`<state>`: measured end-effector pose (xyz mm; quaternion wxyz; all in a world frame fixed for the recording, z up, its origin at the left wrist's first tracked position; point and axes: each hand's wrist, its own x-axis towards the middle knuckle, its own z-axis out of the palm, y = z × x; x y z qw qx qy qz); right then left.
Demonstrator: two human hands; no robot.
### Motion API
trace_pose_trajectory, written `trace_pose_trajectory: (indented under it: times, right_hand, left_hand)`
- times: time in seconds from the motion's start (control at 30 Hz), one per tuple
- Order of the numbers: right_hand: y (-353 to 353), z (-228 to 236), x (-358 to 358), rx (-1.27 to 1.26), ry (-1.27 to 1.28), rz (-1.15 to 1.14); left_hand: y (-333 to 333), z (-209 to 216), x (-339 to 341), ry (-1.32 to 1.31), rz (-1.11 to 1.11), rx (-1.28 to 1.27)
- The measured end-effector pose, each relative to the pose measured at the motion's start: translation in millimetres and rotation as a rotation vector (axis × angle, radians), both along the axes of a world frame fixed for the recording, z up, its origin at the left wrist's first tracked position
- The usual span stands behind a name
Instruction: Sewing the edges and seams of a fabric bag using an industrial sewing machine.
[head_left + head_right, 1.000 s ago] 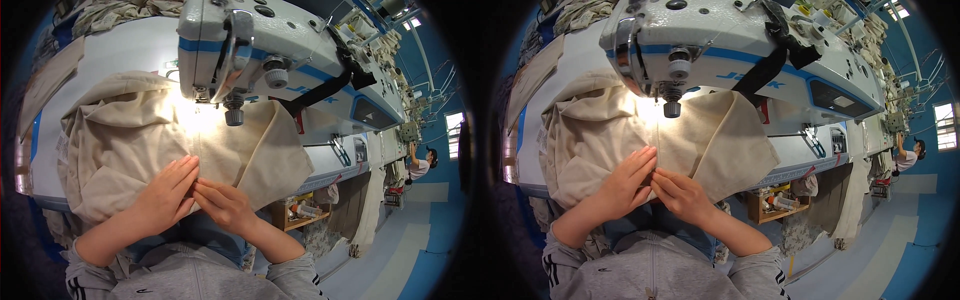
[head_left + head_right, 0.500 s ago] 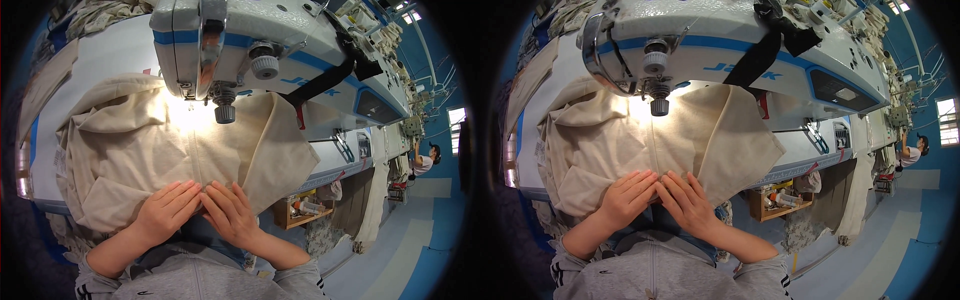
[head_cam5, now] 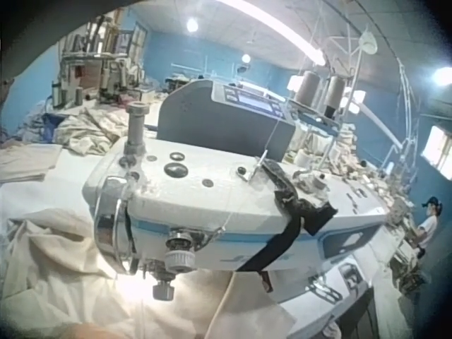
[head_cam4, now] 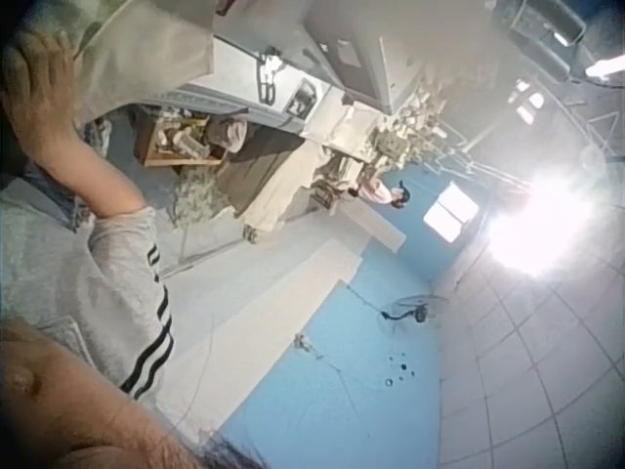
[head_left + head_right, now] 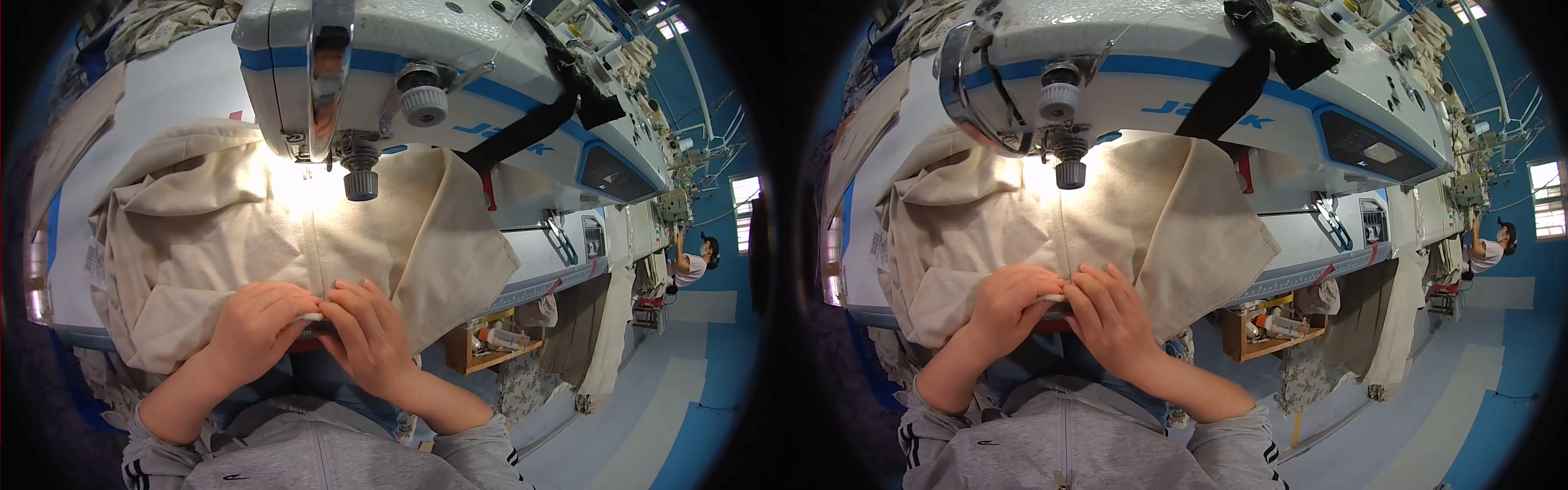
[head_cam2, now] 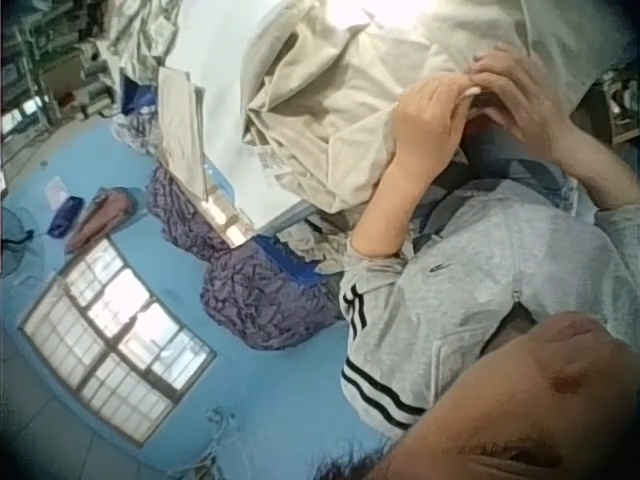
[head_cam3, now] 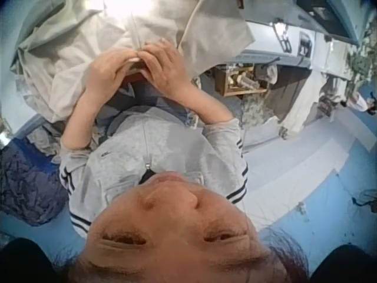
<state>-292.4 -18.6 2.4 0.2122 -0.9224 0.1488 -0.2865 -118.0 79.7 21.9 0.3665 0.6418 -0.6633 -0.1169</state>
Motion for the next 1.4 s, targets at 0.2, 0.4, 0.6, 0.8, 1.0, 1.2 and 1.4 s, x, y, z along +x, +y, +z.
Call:
trace_pose_trajectory:
  times: [0.2, 0.4, 0.6, 0.8, 1.0, 1.2, 1.4]
  right_hand:
    - [-15.1, -6.6, 6.8, -0.042, -0.059, 0.063]
    - [-15.6, -6.6, 4.4, -0.015, -0.081, 0.078]
    - [-16.3, 1.2, 8.7, 0.026, -0.071, 0.085]
    - [-21.0, -0.3, 13.1, -0.027, -0.041, 0.237]
    - [-24.7, 4.2, 15.0, -0.173, -0.004, 0.283]
    - [-24.6, 8.2, 20.2, -0.159, -0.007, 0.282]
    - [-36.4, 16.5, 22.8, -0.156, 0.051, 0.327]
  left_hand:
    - [1.1, -4.0, -5.8, -0.067, 0.018, -0.076]
    - [1.7, -7.7, -0.8, -0.063, -0.003, -0.105]
    - [10.7, -20.1, -8.1, -0.035, 0.063, -0.218]
    - [15.2, 8.0, -3.9, 0.185, 0.052, -0.002]
    - [-39.9, 32.3, 57.1, 0.118, 0.149, 0.187]
    - [-107.9, -24.1, 109.7, -0.033, 0.374, -0.067]
    - [-128.8, -30.2, 118.2, -0.067, 0.506, -0.017]
